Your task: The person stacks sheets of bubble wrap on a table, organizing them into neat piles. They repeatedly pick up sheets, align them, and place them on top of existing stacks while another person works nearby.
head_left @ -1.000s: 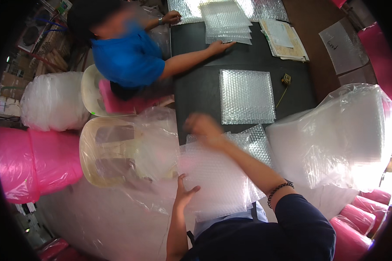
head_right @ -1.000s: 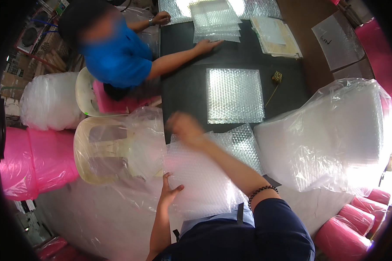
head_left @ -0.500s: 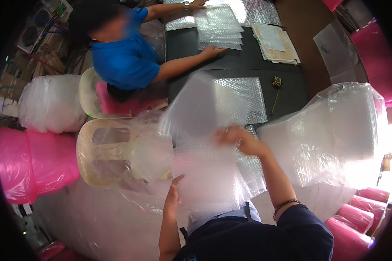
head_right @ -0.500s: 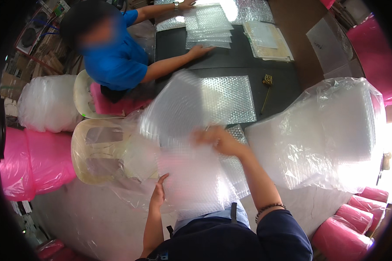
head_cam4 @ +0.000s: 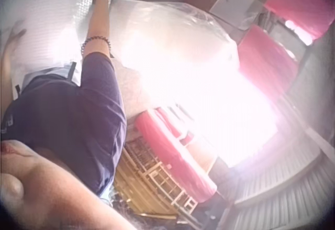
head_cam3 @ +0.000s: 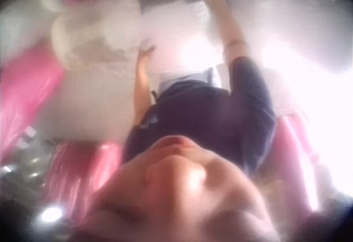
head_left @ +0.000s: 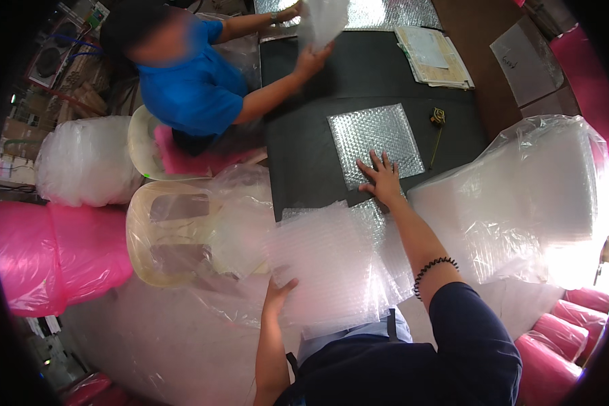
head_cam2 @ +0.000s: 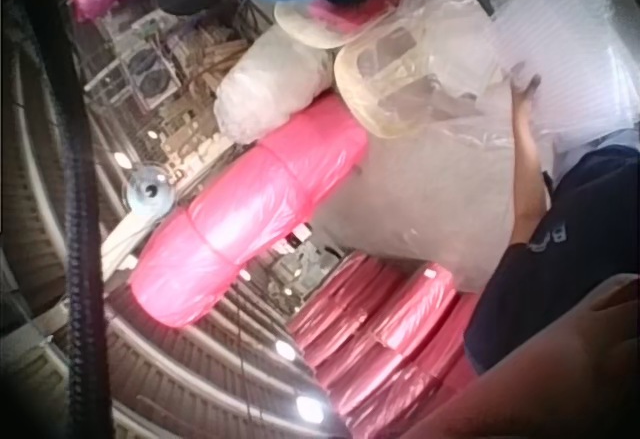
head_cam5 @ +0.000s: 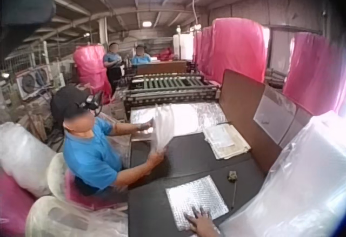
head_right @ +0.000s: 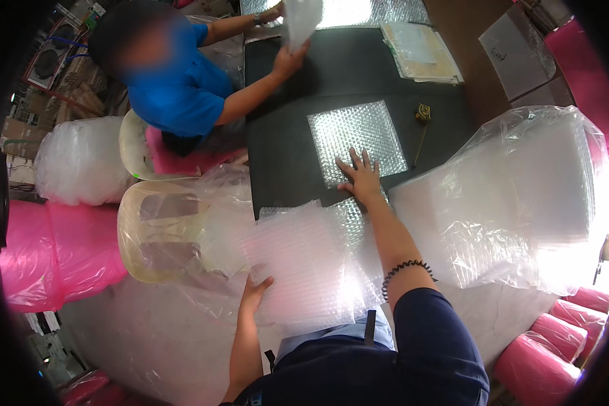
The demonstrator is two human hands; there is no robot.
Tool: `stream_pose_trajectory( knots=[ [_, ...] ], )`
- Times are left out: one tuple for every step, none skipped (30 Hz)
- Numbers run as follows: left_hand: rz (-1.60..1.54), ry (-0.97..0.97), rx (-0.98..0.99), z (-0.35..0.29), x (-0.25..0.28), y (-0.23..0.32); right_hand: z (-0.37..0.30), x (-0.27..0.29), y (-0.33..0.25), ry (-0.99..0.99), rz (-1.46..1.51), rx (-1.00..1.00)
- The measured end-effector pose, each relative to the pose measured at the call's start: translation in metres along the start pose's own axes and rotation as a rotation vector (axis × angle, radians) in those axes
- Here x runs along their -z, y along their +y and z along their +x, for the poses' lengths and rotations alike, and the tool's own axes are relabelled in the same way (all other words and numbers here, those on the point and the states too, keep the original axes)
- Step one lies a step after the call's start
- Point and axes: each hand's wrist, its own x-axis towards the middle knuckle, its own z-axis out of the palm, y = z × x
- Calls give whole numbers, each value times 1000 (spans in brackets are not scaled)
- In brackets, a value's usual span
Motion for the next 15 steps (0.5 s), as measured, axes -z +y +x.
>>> stream_pose_trajectory(
  knots=[
    [28, -7, 0, -2, -1, 2, 1, -4, 3, 106, 3, 70],
    [57, -17, 0, -3, -1, 3, 4, -9, 7, 49, 13, 73],
    [52, -8, -12, -3, -4, 5, 12, -9, 11, -5, 17, 76],
    [52, -6, -26, -4, -6, 8, 19, -8, 17, -57, 19, 71],
    [53, -7, -41, -3, -8, 12, 29, -8, 21, 378, 151, 154],
    [50, 4, -29, -8, -6, 13, 44, 25, 0, 550, 259, 87],
    [47, -3, -27, -10, -6, 18, 52, 59, -8, 590, 294, -122],
    [41, -5, -21, -12, -6, 21, 57, 109, -20, 827, 420, -81],
    [45, -14, -12, -12, -7, 22, 60, 161, -27, 1019, 764, 50],
    [46, -12, 4, -13, -4, 20, 46, 226, -41, 822, 876, -86],
    [51, -27, 15, -13, -3, 18, 34, 280, -53, 614, 1017, 108],
    [57, -64, -12, -9, -4, 17, 36, 317, -61, 400, 1039, 433],
    [60, -78, -35, -8, 0, 12, 43, 348, -73, 105, 1099, 734],
    [63, -100, -65, -2, 2, 6, 60, 360, -91, -206, 1002, 1153],
    [54, -151, -12, 13, -3, 2, 52, 363, -116, -435, 915, 1090]
  ],
)
